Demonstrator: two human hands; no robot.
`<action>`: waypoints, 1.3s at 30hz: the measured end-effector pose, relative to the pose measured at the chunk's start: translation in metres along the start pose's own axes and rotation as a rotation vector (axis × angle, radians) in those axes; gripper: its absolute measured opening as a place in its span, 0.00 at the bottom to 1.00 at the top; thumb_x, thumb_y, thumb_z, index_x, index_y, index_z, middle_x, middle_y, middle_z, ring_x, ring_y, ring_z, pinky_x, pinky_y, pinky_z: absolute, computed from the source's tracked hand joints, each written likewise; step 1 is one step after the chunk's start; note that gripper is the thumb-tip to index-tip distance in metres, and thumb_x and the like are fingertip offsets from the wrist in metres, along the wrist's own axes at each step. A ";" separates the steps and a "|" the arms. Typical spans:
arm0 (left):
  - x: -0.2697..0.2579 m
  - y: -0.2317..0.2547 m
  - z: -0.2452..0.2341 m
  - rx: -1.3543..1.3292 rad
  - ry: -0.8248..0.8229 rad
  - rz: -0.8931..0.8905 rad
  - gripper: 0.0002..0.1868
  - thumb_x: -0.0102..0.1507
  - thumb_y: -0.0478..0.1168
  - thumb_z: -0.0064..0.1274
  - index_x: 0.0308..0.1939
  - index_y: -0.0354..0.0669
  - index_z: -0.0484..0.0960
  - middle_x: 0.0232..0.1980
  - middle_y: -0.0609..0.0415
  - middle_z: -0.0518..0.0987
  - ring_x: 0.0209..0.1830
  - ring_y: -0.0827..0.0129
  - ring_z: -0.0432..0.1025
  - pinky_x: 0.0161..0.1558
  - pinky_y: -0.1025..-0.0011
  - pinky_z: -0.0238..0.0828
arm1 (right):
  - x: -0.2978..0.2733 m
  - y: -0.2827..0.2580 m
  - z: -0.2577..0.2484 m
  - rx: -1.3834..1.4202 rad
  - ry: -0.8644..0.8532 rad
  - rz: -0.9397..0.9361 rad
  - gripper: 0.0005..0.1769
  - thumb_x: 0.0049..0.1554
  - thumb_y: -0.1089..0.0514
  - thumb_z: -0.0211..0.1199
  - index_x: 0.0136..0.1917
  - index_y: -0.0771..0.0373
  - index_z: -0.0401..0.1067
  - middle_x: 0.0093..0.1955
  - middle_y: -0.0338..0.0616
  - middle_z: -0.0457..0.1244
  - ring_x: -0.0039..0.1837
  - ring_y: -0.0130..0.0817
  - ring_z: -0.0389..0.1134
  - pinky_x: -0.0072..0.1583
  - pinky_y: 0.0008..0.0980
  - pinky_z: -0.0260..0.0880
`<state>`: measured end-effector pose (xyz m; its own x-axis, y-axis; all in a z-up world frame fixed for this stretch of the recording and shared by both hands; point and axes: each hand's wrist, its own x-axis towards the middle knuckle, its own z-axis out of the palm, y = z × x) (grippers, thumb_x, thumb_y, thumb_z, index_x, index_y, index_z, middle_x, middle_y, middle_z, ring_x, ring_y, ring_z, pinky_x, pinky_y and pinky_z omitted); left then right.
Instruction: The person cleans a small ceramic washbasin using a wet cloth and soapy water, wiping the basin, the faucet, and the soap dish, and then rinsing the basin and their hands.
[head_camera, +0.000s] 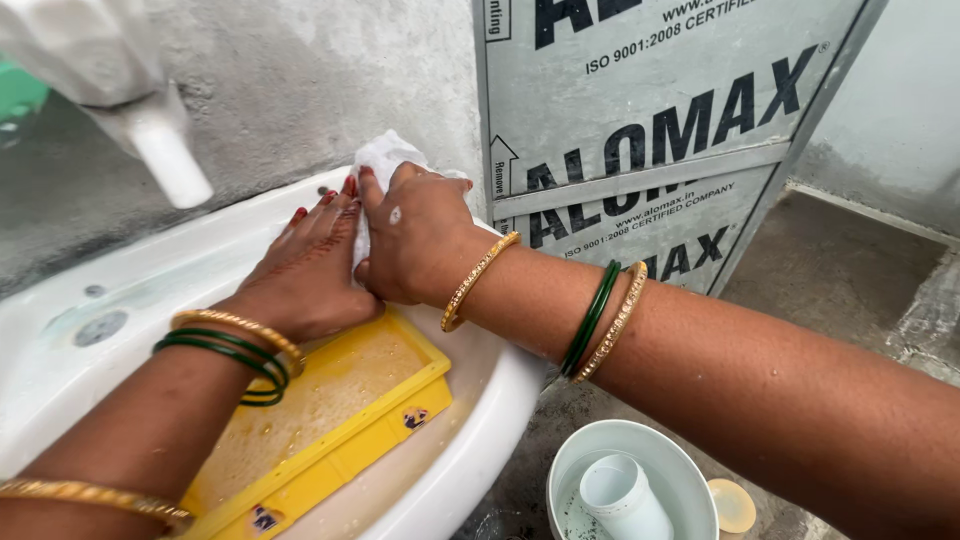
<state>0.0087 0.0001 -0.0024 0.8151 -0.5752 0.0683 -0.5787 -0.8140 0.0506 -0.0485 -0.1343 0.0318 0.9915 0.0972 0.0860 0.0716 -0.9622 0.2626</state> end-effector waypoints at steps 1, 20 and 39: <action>0.001 -0.001 0.003 0.000 -0.006 0.008 0.67 0.49 0.50 0.59 0.81 0.38 0.30 0.84 0.44 0.39 0.84 0.59 0.33 0.79 0.63 0.28 | 0.001 0.002 0.002 0.053 -0.009 0.006 0.56 0.57 0.32 0.53 0.83 0.67 0.40 0.73 0.66 0.56 0.72 0.56 0.62 0.68 0.65 0.62; 0.044 0.037 -0.022 -0.216 -0.048 -0.182 0.58 0.45 0.48 0.59 0.79 0.57 0.52 0.85 0.55 0.44 0.86 0.67 0.28 0.80 0.61 0.34 | 0.067 0.076 0.039 0.974 -0.317 0.005 0.38 0.44 0.39 0.58 0.59 0.66 0.76 0.54 0.54 0.72 0.47 0.41 0.76 0.51 0.37 0.75; 0.040 0.052 -0.009 -0.034 -0.022 0.040 0.57 0.45 0.46 0.57 0.76 0.47 0.48 0.80 0.44 0.46 0.83 0.56 0.33 0.78 0.61 0.34 | 0.038 0.072 0.036 0.529 -0.196 -0.021 0.33 0.49 0.38 0.61 0.55 0.66 0.81 0.51 0.57 0.71 0.51 0.45 0.74 0.52 0.40 0.75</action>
<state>0.0109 -0.0650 0.0123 0.7916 -0.6091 0.0489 -0.6109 -0.7874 0.0818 -0.0017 -0.2085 0.0197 0.9873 0.1172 -0.1074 0.0859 -0.9618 -0.2598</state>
